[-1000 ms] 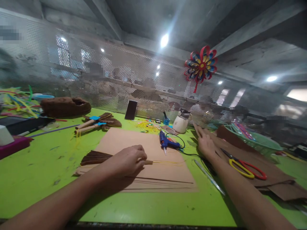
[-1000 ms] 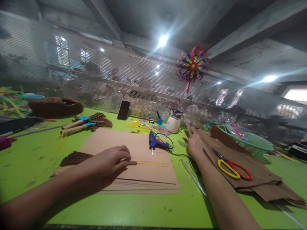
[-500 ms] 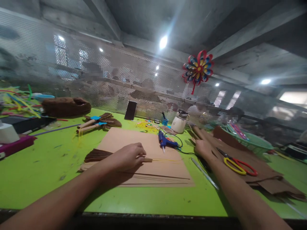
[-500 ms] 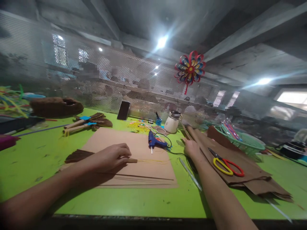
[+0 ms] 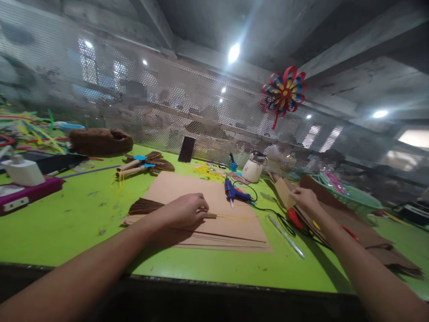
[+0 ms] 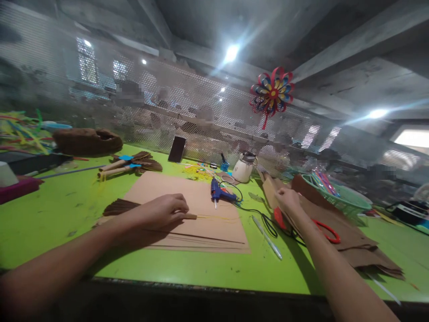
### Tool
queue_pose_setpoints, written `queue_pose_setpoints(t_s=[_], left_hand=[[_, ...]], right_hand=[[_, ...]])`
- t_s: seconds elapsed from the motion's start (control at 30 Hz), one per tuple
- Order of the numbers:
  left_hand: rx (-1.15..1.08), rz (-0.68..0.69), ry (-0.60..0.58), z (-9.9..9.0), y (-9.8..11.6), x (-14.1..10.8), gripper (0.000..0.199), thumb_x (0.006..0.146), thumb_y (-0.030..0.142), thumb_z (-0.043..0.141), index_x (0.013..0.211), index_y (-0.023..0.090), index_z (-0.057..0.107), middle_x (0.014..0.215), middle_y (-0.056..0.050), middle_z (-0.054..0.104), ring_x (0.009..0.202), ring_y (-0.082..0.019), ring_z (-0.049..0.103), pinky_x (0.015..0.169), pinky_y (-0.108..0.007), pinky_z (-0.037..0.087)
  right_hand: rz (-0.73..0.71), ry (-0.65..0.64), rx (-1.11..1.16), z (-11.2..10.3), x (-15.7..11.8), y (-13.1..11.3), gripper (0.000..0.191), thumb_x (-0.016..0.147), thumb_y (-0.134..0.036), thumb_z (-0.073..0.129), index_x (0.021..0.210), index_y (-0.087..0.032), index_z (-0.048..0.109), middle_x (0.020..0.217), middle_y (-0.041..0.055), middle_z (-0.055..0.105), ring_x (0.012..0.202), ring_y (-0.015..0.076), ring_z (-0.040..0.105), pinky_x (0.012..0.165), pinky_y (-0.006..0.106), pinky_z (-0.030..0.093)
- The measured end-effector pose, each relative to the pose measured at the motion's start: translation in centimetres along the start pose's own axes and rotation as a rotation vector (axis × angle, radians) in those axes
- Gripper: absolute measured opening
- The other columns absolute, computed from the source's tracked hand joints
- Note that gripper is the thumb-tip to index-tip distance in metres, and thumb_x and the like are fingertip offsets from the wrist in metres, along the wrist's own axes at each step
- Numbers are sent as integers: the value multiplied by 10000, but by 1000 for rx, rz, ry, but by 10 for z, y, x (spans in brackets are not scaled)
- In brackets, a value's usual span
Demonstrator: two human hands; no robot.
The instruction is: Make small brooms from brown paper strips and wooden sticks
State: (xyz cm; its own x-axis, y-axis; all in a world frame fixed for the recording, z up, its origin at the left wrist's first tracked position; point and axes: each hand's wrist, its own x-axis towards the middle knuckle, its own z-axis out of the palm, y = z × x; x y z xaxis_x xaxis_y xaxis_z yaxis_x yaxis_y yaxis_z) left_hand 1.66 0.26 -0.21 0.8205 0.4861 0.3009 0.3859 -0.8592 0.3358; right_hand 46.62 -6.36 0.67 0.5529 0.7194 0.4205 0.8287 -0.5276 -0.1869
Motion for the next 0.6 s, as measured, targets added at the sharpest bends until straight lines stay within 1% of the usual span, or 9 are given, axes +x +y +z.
queue_pose_setpoints(t_s=[0.07, 0.13, 0.23, 0.3, 0.4, 0.47, 0.5, 0.53, 0.6], left_hand=[[-6, 16, -27, -1, 0, -1, 301, 838, 343, 422, 784, 175, 665, 861, -84, 618, 749, -178, 544, 694, -276, 402], [2, 27, -48, -1, -1, -2, 288, 830, 341, 432, 766, 172, 656, 834, -84, 616, 752, -186, 541, 678, -279, 395], [35, 40, -54, -1, -3, -3, 238, 805, 306, 452, 748, 174, 641, 809, -79, 615, 742, -190, 536, 650, -282, 379], [59, 40, -51, -1, -3, -3, 201, 781, 265, 456, 738, 176, 632, 794, -74, 611, 721, -184, 530, 632, -280, 366], [92, 10, -56, -3, -2, -2, 172, 740, 224, 461, 726, 176, 626, 770, -68, 602, 692, -175, 522, 604, -274, 351], [107, -11, -68, -5, 1, -2, 172, 721, 214, 465, 737, 173, 631, 780, -69, 603, 694, -175, 523, 599, -269, 351], [110, -15, -75, -6, 2, -1, 176, 715, 212, 467, 747, 172, 636, 790, -70, 605, 701, -176, 525, 603, -269, 355], [110, -19, -80, -8, 3, -1, 183, 714, 213, 469, 760, 171, 641, 803, -72, 608, 712, -179, 528, 611, -269, 360], [102, -23, -82, -9, 5, -2, 200, 728, 225, 467, 788, 171, 650, 830, -79, 615, 731, -184, 534, 628, -273, 369]], right_hand=[[41, 101, 57, -13, -1, 0, 183, 804, -264, 565, 807, -125, 684, 787, 68, 700, 751, 209, 653, 645, 293, 497], [64, 196, 125, -24, -4, -3, 229, 767, -252, 523, 795, -104, 695, 744, 105, 711, 708, 239, 665, 583, 282, 485], [28, 266, 233, -37, -21, -19, 285, 789, -264, 458, 870, -78, 659, 744, 134, 707, 600, 207, 657, 519, 264, 481], [-49, 287, 290, -43, -46, -39, 282, 821, -280, 434, 911, -96, 629, 783, 128, 703, 602, 186, 653, 533, 254, 487], [-249, 314, 334, -47, -99, -76, 184, 819, -314, 498, 886, -180, 604, 825, 68, 684, 711, 176, 643, 642, 254, 489], [-585, 355, 306, -48, -135, -98, 143, 858, -258, 460, 871, -190, 585, 783, 59, 651, 684, 173, 607, 664, 282, 467], [-702, 360, 268, -48, -150, -106, 143, 877, -227, 438, 870, -194, 577, 765, 57, 634, 677, 172, 589, 654, 283, 451], [-771, 367, 226, -47, -162, -112, 150, 887, -195, 422, 855, -192, 568, 734, 55, 610, 663, 171, 568, 645, 284, 437], [-826, 361, 87, -46, -175, -115, 176, 883, -142, 409, 802, -197, 555, 673, 44, 557, 641, 180, 526, 611, 290, 402]])
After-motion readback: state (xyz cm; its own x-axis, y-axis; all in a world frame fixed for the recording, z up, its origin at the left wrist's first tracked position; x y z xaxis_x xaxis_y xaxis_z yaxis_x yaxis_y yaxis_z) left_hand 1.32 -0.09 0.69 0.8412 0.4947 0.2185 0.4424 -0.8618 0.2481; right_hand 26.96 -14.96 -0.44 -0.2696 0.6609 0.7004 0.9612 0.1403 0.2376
